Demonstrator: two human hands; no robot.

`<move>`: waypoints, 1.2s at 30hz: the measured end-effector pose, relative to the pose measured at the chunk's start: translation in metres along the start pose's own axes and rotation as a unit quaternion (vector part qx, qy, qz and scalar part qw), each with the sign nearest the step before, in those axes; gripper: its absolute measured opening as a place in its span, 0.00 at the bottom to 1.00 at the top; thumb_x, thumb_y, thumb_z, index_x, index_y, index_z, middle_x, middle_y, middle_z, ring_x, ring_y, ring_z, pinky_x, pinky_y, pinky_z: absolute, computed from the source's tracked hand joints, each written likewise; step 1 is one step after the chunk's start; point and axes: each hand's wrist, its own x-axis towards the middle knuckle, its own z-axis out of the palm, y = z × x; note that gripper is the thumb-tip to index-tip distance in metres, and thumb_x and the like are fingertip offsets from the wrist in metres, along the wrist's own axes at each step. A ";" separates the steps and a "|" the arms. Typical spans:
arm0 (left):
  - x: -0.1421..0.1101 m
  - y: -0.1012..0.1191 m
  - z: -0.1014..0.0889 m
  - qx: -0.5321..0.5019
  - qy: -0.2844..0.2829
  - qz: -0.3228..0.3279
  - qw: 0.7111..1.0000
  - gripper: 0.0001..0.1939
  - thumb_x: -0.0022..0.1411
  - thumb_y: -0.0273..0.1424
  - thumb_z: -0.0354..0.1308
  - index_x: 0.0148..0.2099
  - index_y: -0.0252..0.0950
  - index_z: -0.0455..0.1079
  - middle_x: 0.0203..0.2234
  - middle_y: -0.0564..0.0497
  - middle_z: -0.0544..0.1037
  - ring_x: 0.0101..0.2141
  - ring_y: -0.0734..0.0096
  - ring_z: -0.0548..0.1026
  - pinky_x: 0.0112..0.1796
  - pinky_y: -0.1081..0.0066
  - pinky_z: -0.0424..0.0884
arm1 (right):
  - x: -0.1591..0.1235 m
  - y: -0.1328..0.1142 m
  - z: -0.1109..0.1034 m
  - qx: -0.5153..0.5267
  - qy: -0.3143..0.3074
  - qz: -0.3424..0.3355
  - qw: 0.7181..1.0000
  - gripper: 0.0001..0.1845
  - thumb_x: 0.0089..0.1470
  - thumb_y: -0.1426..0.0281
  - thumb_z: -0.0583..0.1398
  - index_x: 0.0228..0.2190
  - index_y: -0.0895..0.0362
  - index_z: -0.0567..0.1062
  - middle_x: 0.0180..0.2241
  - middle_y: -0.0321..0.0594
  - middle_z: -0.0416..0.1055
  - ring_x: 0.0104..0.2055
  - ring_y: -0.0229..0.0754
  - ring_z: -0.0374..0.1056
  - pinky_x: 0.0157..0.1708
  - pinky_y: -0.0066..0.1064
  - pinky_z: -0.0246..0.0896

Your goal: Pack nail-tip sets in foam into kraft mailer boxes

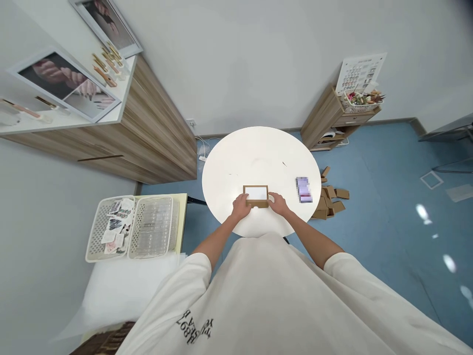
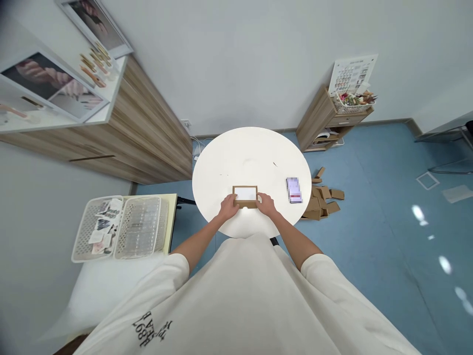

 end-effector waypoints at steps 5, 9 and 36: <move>0.004 -0.004 0.004 0.034 0.003 -0.066 0.997 0.29 0.54 0.31 0.63 0.59 0.42 0.65 0.57 0.38 0.72 0.63 0.44 0.62 0.62 0.47 0.50 | -0.001 0.003 0.005 -0.025 -0.024 0.045 0.998 0.23 0.57 0.64 0.59 0.54 0.52 0.72 0.57 0.46 0.71 0.58 0.54 0.67 0.58 0.48 0.60; 0.000 -0.008 0.008 0.018 -0.021 -0.059 0.998 0.36 0.51 0.32 0.67 0.62 0.44 0.62 0.55 0.39 0.73 0.62 0.44 0.64 0.62 0.48 0.48 | -0.007 0.003 0.009 -0.012 -0.050 0.045 0.998 0.22 0.56 0.64 0.59 0.53 0.50 0.70 0.55 0.43 0.73 0.52 0.51 0.70 0.54 0.45 0.63; 0.042 0.008 -0.002 0.032 0.132 -0.013 0.991 0.19 0.64 0.24 0.56 0.57 0.38 0.70 0.49 0.42 0.71 0.50 0.56 0.73 0.53 0.60 0.67 | 0.020 -0.017 -0.008 0.043 0.126 -0.042 0.990 0.25 0.57 0.74 0.54 0.57 0.54 0.70 0.56 0.47 0.68 0.48 0.45 0.72 0.52 0.40 0.68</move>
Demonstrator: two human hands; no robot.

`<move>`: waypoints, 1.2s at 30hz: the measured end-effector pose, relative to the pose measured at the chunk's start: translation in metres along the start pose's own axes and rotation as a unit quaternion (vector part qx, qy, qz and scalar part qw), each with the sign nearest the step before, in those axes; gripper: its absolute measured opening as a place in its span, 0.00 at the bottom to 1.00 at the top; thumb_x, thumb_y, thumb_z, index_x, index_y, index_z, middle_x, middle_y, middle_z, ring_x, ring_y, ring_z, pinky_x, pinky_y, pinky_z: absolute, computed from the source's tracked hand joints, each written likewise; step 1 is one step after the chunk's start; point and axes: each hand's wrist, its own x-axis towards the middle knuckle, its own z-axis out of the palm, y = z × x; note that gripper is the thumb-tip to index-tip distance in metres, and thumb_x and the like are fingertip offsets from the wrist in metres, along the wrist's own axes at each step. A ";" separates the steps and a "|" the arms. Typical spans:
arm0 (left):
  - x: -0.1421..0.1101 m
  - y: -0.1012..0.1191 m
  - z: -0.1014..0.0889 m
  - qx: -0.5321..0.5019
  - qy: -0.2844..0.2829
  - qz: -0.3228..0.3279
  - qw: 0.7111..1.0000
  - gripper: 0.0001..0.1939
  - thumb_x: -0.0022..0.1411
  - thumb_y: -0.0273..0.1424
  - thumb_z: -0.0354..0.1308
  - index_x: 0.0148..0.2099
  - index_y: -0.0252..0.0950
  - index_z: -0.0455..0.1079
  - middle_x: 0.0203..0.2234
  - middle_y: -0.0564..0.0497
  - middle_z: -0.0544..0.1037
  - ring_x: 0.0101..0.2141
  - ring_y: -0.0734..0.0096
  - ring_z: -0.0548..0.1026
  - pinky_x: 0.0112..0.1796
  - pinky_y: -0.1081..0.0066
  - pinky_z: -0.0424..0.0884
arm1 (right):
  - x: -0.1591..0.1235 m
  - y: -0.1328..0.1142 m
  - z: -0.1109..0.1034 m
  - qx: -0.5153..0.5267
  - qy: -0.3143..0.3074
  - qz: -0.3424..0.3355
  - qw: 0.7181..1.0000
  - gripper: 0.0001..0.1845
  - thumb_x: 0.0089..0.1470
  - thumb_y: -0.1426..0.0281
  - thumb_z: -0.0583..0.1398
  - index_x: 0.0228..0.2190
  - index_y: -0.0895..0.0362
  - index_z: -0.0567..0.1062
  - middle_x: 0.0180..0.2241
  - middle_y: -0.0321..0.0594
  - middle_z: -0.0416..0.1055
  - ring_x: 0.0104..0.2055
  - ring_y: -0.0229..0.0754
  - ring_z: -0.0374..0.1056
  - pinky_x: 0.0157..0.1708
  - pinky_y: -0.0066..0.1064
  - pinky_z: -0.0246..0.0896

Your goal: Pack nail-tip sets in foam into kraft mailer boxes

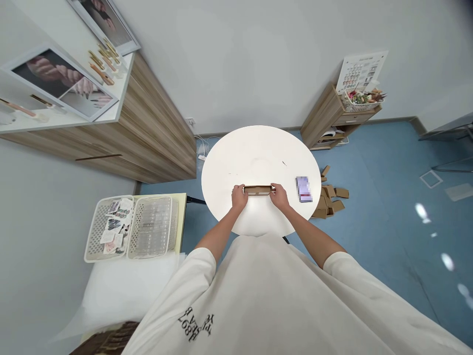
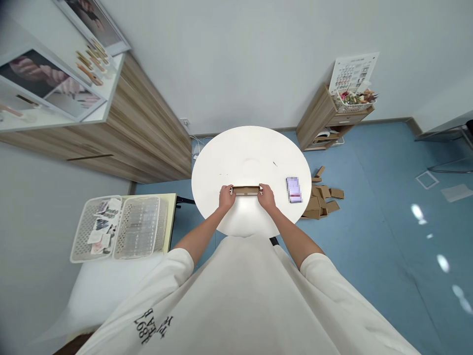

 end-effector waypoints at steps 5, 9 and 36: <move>0.004 -0.002 0.002 0.003 -0.014 0.015 1.000 0.19 0.64 0.23 0.55 0.56 0.37 0.70 0.46 0.43 0.71 0.45 0.59 0.74 0.49 0.61 0.70 | 0.000 0.001 -0.003 -0.075 -0.023 -0.031 0.996 0.25 0.59 0.75 0.53 0.58 0.55 0.70 0.50 0.46 0.72 0.49 0.48 0.70 0.53 0.42 0.66; 0.006 -0.005 0.002 -0.020 -0.023 0.022 0.999 0.20 0.64 0.21 0.55 0.57 0.38 0.69 0.47 0.44 0.70 0.43 0.62 0.74 0.48 0.63 0.71 | 0.001 0.001 -0.008 -0.102 -0.047 -0.044 0.993 0.26 0.62 0.75 0.52 0.60 0.54 0.68 0.49 0.46 0.73 0.49 0.48 0.70 0.53 0.41 0.65; -0.032 -0.015 -0.005 0.154 -0.092 0.135 0.975 0.47 0.57 0.20 0.53 0.76 0.40 0.41 0.70 0.36 0.51 0.66 0.42 0.54 0.62 0.46 0.49 | -0.027 0.011 0.003 -0.264 -0.097 -0.133 0.950 0.38 0.65 0.59 0.52 0.71 0.54 0.47 0.72 0.50 0.45 0.64 0.61 0.54 0.59 0.53 0.56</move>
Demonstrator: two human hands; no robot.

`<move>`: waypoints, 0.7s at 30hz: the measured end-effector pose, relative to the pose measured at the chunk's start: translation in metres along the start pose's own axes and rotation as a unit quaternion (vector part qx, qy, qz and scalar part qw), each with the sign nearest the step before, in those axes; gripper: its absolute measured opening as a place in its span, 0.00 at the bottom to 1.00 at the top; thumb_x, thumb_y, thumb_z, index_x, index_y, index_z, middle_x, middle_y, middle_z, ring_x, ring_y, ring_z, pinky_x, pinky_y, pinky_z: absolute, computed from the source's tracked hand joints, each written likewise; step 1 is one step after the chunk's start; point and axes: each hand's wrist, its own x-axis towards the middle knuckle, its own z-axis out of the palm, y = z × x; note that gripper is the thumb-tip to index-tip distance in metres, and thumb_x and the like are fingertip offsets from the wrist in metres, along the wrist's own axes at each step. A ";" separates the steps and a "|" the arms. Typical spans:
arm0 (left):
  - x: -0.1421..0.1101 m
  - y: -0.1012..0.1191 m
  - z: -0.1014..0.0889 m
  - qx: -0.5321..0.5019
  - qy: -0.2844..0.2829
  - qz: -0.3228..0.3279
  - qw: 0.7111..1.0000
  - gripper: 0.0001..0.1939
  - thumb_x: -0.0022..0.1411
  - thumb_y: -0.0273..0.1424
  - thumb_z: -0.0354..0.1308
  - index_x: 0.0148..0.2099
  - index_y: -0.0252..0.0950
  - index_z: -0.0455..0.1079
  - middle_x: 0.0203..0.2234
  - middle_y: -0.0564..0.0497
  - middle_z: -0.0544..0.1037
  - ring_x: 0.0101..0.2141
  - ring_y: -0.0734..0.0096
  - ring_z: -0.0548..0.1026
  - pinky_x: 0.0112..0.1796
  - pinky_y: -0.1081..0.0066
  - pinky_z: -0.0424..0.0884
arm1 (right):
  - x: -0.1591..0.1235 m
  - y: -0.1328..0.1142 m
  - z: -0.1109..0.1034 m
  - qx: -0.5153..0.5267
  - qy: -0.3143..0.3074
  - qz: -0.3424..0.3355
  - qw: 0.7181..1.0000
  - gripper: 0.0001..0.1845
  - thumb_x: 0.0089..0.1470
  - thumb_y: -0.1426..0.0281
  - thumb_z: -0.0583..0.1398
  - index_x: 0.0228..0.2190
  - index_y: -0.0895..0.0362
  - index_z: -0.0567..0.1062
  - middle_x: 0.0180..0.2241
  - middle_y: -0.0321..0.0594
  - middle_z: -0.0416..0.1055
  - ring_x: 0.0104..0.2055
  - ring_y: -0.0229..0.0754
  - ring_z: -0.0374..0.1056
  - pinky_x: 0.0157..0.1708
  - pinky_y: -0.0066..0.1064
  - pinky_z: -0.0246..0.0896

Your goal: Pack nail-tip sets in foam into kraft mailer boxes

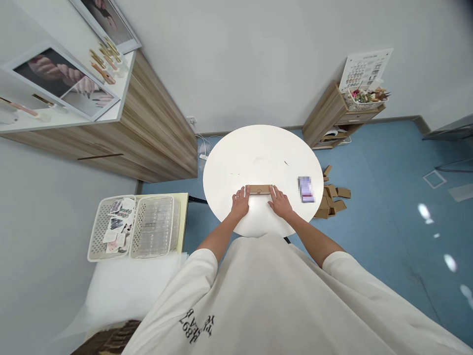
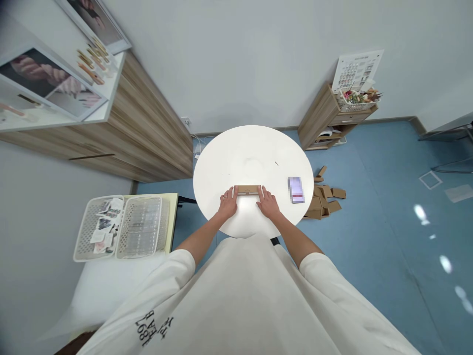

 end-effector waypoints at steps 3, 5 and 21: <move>0.001 0.001 -0.003 -0.053 -0.007 -0.006 0.999 0.47 0.56 0.21 0.54 0.75 0.40 0.44 0.70 0.37 0.52 0.66 0.42 0.54 0.62 0.47 0.50 | 0.001 -0.001 -0.001 0.042 -0.007 0.012 0.999 0.38 0.65 0.58 0.53 0.70 0.53 0.49 0.72 0.48 0.45 0.65 0.59 0.53 0.61 0.52 0.55; 0.003 0.000 -0.007 -0.074 -0.014 -0.009 0.997 0.46 0.56 0.22 0.54 0.75 0.40 0.44 0.69 0.37 0.54 0.65 0.44 0.56 0.61 0.48 0.52 | 0.005 -0.001 -0.003 0.078 0.004 0.036 0.996 0.36 0.65 0.58 0.52 0.70 0.53 0.51 0.71 0.49 0.49 0.66 0.58 0.53 0.61 0.51 0.55; 0.023 -0.002 -0.010 -0.317 -0.024 -0.125 0.940 0.48 0.55 0.20 0.54 0.75 0.41 0.43 0.61 0.40 0.67 0.58 0.58 0.70 0.54 0.62 0.68 | 0.027 -0.009 -0.009 0.339 0.040 0.186 0.921 0.35 0.63 0.54 0.54 0.66 0.52 0.59 0.61 0.50 0.64 0.55 0.48 0.69 0.54 0.42 0.67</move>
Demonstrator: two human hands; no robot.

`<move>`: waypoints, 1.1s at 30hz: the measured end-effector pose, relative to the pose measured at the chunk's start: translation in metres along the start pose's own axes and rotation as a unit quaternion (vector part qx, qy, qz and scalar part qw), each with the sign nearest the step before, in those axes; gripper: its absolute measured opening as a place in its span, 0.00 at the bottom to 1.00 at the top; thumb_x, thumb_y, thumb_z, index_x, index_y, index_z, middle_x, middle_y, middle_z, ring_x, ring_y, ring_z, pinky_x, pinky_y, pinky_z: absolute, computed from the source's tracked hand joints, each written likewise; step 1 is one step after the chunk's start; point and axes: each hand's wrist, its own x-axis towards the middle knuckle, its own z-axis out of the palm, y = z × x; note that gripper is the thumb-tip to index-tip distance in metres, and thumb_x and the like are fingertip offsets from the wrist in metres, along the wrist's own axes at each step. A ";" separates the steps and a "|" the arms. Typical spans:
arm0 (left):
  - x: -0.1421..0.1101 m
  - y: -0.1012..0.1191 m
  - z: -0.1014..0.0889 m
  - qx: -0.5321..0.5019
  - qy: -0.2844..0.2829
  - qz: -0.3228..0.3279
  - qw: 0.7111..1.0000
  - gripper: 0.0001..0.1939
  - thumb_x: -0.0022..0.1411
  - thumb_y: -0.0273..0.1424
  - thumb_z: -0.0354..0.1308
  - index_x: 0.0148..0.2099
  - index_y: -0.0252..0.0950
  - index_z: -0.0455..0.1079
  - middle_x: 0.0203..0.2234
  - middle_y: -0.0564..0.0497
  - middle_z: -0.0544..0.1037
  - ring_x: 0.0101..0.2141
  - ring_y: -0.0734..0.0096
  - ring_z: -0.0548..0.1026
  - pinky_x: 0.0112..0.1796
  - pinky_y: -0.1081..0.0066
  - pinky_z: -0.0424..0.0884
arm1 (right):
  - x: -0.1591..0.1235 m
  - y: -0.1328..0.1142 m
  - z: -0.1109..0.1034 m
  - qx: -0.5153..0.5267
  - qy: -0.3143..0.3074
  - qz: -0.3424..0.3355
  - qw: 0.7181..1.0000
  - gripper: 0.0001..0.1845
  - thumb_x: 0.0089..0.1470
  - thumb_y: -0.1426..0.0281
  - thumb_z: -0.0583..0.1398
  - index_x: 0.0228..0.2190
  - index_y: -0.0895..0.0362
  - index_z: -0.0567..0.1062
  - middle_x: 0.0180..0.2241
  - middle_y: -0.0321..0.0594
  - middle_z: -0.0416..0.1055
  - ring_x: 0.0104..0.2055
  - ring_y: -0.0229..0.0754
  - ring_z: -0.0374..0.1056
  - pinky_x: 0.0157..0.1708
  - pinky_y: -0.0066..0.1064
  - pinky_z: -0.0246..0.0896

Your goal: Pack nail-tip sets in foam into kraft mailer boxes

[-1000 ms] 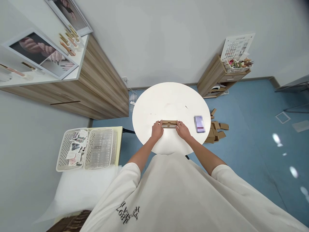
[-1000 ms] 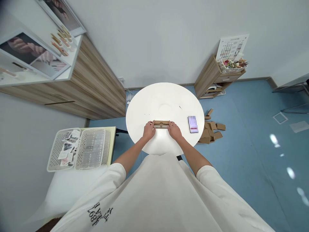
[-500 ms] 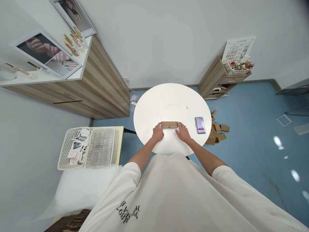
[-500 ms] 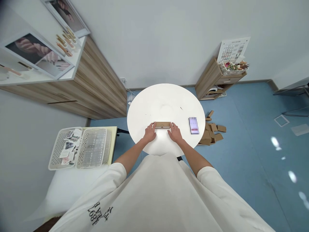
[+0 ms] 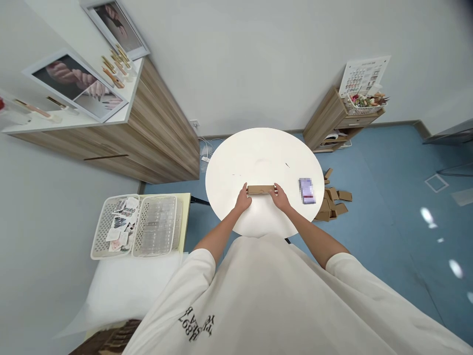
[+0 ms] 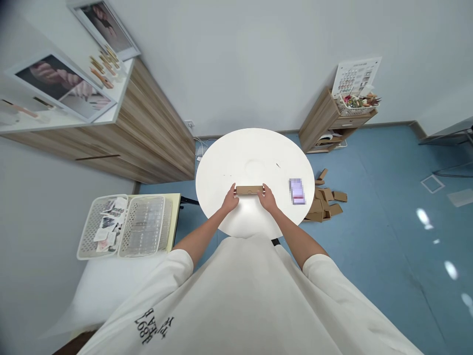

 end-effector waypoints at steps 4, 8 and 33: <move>-0.017 -0.012 0.005 0.019 0.010 0.039 0.999 0.42 0.55 0.19 0.55 0.71 0.41 0.54 0.61 0.40 0.65 0.58 0.58 0.70 0.57 0.61 0.67 | -0.015 0.010 0.000 -0.004 -0.010 -0.013 1.000 0.35 0.62 0.55 0.55 0.66 0.52 0.59 0.60 0.50 0.64 0.55 0.47 0.69 0.55 0.42 0.66; -0.035 -0.031 0.016 0.003 0.010 0.030 0.999 0.31 0.58 0.19 0.55 0.63 0.39 0.63 0.59 0.41 0.68 0.56 0.60 0.72 0.56 0.60 0.69 | -0.033 0.023 0.003 -0.015 -0.019 -0.001 1.000 0.34 0.62 0.57 0.56 0.65 0.53 0.60 0.58 0.50 0.66 0.55 0.47 0.70 0.56 0.42 0.66; -0.044 -0.034 0.034 -0.001 -0.007 -0.025 1.000 0.14 0.56 0.22 0.58 0.45 0.39 0.67 0.49 0.46 0.74 0.52 0.60 0.73 0.52 0.62 0.67 | -0.044 0.043 0.018 -0.037 -0.012 0.006 0.999 0.20 0.56 0.62 0.60 0.50 0.54 0.75 0.55 0.45 0.70 0.56 0.48 0.68 0.57 0.41 0.65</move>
